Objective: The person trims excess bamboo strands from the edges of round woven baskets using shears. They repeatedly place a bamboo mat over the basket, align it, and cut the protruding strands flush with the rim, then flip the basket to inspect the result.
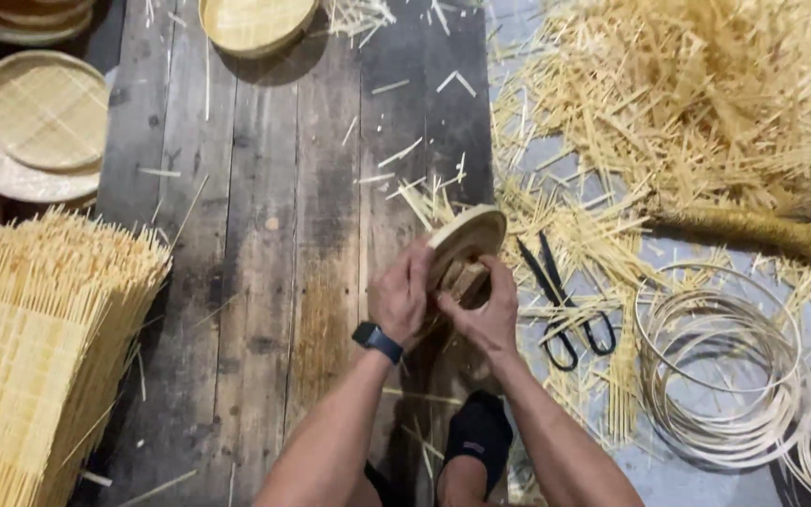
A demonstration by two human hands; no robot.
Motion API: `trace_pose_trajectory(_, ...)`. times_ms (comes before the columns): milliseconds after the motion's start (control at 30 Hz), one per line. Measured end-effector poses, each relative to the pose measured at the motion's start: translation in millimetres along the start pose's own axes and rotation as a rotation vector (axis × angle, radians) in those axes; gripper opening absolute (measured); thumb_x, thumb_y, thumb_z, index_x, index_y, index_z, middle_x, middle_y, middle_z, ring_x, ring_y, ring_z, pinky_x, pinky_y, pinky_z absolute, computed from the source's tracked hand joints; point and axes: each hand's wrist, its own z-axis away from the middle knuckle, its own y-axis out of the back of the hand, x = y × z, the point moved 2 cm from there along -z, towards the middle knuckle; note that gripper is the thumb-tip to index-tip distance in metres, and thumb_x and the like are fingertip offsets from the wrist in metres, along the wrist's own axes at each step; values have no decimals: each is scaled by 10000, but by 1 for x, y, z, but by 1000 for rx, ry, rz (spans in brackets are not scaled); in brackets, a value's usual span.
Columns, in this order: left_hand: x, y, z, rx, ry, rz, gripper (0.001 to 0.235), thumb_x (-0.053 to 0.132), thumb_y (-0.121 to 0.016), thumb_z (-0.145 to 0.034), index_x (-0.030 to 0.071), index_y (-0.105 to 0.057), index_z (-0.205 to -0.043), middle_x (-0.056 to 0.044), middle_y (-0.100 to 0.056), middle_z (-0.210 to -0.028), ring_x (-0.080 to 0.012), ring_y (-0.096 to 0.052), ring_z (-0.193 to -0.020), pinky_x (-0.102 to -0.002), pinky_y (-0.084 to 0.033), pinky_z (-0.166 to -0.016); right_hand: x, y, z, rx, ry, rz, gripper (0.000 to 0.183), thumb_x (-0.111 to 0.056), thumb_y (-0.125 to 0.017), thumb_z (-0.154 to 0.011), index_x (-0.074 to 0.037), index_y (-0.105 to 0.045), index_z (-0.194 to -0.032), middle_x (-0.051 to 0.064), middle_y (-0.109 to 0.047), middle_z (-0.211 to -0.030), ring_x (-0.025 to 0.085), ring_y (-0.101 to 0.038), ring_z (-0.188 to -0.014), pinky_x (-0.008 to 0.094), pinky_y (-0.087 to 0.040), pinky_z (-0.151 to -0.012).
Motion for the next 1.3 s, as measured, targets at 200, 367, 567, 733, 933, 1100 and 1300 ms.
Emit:
trace_pose_trajectory(200, -44, -2, -5, 58, -100, 59, 497, 506, -496, -1096, 123, -703, -1337, -186, -703, -1315, -319, -693, -1200, -451, -578, -958, 0, 16, 6, -43, -13, -193, 806, -364, -925, -652, -62, -565, -1308, 146, -641, -1216, 274, -670, -1104, 397, -563, -962)
trace_pose_trajectory(367, -128, 23, 13, 250, 644, 383, 397, 436, -501, -1004, 165, -667, -1243, -115, -730, -1199, -211, -741, -993, -404, -621, -784, 70, 45, 41, -40, -274, -924, 834, -410, -854, -744, -45, -527, -1418, 83, -645, -1269, 211, -664, -1117, 364, -579, -923)
trace_pose_trajectory(567, -238, 5, 116, -122, 891, 265, 400, 258, -553, -1009, -3, -589, -1310, -240, -742, -1103, -346, -747, -941, -451, -629, -785, 107, 103, 64, 84, -221, -1139, 738, -432, -836, -883, -4, -523, -1396, 67, -637, -1334, 214, -628, -1216, 393, -505, -1064)
trace_pose_trajectory(733, -166, -3, 96, -68, 1209, 558, 426, 84, -460, -1033, -15, -470, -1447, -254, -694, -1229, -329, -812, -923, -412, -645, -755, 118, 126, 76, 177, -221, -1058, 717, -408, -816, -933, -1, -498, -1432, 73, -608, -1361, 229, -598, -1252, 402, -484, -1090)
trace_pose_trajectory(933, -190, -98, -105, -97, 707, 1173, 282, 192, -619, -1002, -28, -628, -1177, -193, -724, -1106, -297, -745, -1050, -396, -628, -892, 111, 124, 75, 174, -107, -1096, 791, -401, -793, -925, -25, -434, -1522, 74, -570, -1425, 225, -567, -1319, 387, -454, -1134)
trace_pose_trajectory(1100, -80, -104, -20, -524, 856, 719, 387, 357, -596, -978, 78, -662, -1238, -82, -726, -1111, -231, -702, -1012, -392, -600, -883, 139, 95, 95, 112, -405, -1187, 746, -385, -680, -927, -7, -420, -1515, 141, -559, -1422, 305, -561, -1273, 464, -470, -1062)
trace_pose_trajectory(1300, -153, -105, 73, -472, 1084, 1166, 613, 534, -546, -961, 61, -647, -1338, -110, -699, -1332, -276, -610, -1248, -454, -474, -1084, 65, 60, 72, -132, -668, -1317, 688, -423, -528, -970, -15, -406, -1510, 195, -555, -1443, 342, -570, -1278, 484, -474, -1035)
